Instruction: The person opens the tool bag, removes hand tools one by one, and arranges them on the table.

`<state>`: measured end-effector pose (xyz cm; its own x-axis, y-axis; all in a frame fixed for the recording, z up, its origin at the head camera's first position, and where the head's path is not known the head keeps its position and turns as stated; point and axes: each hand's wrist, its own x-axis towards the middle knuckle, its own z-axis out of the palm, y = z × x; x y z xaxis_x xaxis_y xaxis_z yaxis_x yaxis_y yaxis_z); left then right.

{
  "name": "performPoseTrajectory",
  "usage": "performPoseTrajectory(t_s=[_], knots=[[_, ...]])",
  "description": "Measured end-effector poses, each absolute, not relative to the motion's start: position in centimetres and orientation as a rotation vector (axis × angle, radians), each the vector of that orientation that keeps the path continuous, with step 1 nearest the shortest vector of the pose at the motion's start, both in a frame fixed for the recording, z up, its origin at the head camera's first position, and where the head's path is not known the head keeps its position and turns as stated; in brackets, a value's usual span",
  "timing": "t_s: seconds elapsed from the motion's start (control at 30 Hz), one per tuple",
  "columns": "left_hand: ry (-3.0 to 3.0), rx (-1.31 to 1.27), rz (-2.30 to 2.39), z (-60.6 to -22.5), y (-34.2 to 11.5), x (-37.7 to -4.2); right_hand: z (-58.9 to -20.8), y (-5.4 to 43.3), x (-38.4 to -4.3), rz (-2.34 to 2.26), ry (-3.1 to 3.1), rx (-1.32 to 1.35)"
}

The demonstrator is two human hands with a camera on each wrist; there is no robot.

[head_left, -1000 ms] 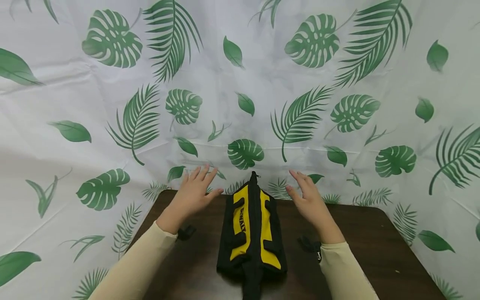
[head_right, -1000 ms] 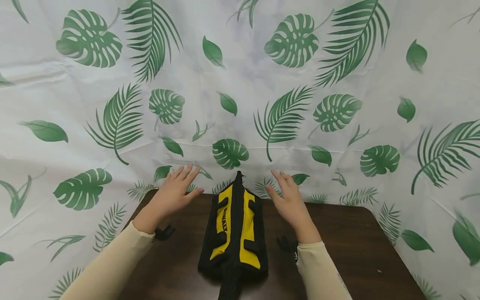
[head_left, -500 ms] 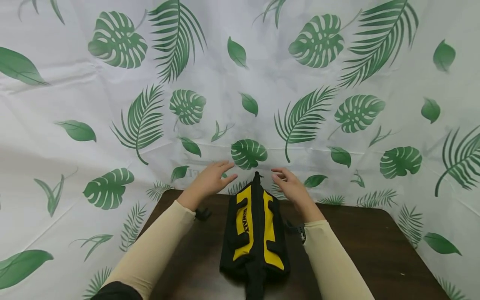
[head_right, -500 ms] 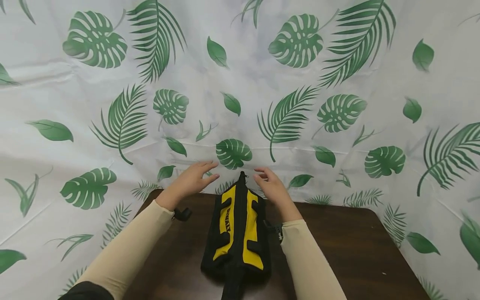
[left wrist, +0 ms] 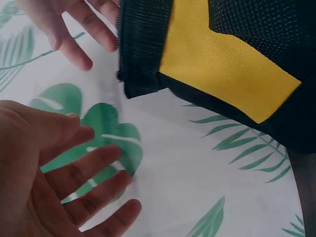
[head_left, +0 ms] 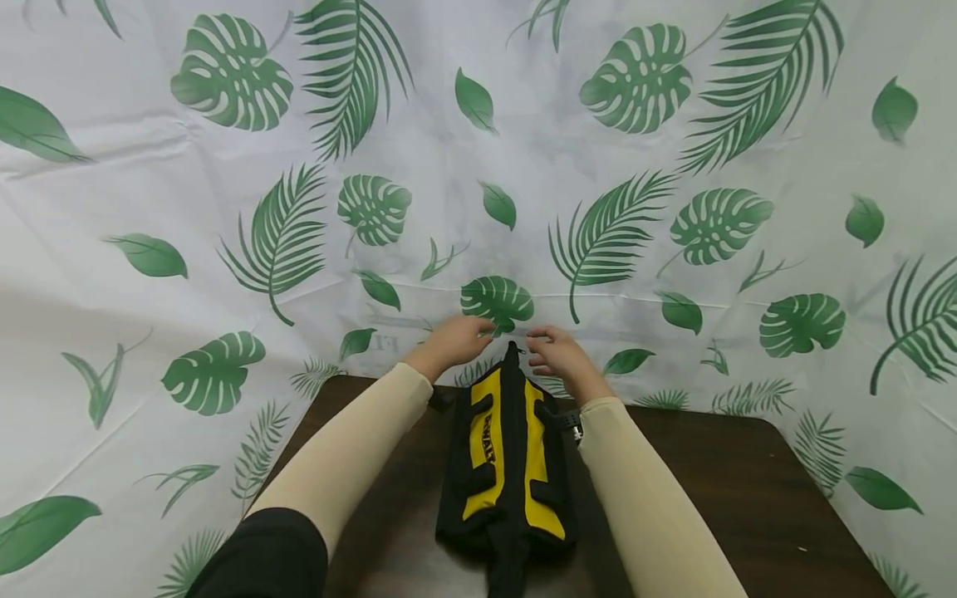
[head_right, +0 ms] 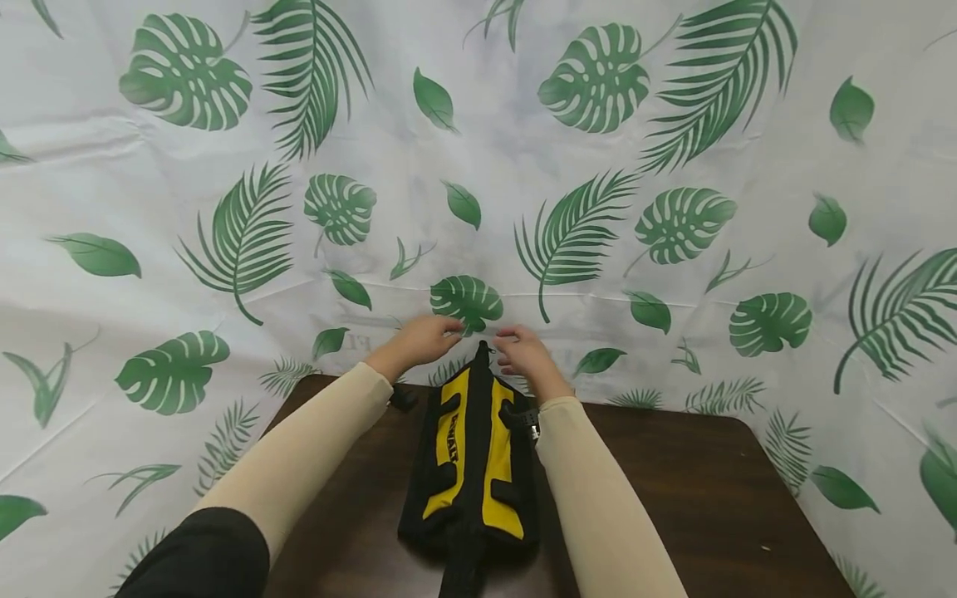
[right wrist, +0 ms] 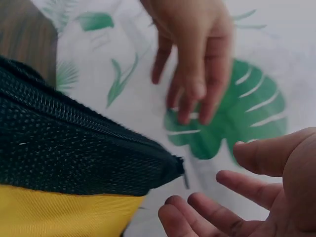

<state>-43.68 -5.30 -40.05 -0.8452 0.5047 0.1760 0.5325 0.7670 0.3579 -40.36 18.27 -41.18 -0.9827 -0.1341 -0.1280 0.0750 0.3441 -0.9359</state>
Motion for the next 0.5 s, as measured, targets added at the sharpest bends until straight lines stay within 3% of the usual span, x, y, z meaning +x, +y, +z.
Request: performPoseTrajectory(t_s=[0.5], knots=[[-2.947, -1.066, -0.900, -43.7, -3.0, -46.7, -43.9, 17.2, -42.1, -1.596, 2.558, -0.092]])
